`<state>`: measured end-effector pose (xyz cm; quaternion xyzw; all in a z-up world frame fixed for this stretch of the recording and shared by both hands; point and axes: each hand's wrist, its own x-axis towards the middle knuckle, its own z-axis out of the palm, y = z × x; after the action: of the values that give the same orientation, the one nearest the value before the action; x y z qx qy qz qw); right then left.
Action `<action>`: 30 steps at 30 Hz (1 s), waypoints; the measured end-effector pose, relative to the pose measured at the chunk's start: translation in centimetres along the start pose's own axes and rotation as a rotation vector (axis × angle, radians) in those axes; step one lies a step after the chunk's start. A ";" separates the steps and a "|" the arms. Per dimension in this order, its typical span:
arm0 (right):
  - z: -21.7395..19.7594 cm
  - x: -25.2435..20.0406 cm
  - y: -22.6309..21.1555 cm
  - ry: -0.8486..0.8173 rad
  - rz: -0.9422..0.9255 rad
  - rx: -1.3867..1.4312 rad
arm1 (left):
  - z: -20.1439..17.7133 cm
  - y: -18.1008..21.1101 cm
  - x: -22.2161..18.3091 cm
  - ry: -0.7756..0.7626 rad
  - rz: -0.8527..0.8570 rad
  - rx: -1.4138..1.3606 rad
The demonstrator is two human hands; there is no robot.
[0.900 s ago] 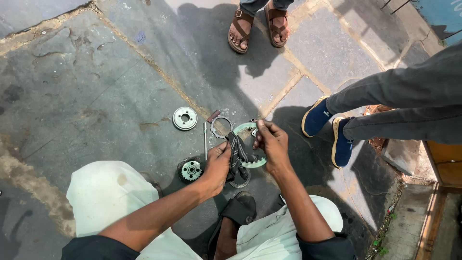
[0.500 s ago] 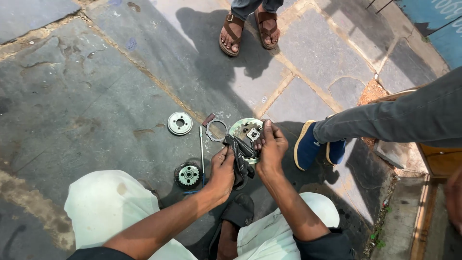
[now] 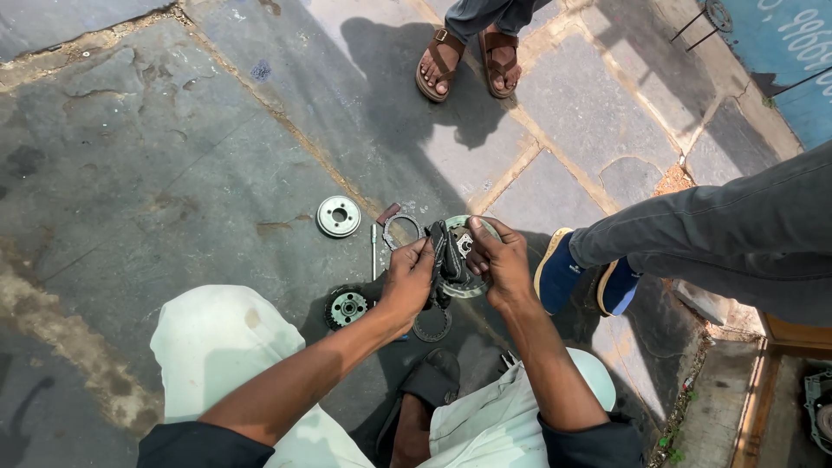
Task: The recorder is assembling a motorcycle clutch mechanism, fitting plates and springs into the housing.
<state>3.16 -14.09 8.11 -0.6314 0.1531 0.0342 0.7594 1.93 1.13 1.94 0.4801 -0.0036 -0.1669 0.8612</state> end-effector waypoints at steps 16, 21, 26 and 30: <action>0.0 -0.3 -0.3 -0.085 0.028 -0.052 | 0.2 2.5 -1.1 -0.109 -0.143 -0.025; 2.1 -0.7 1.9 0.266 -0.107 0.244 | 1.2 -2.8 -0.4 0.054 -0.021 -0.292; 1.2 -0.2 0.2 0.267 -0.058 0.206 | 0.7 -1.1 0.0 0.071 -0.088 -0.165; 0.1 -0.4 -3.3 -0.007 0.072 -0.040 | -0.6 1.4 0.4 -0.155 -0.148 0.007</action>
<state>3.58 -14.59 11.34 -0.6404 0.1724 0.0668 0.7455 2.85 2.21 2.71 0.4679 -0.0353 -0.2665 0.8419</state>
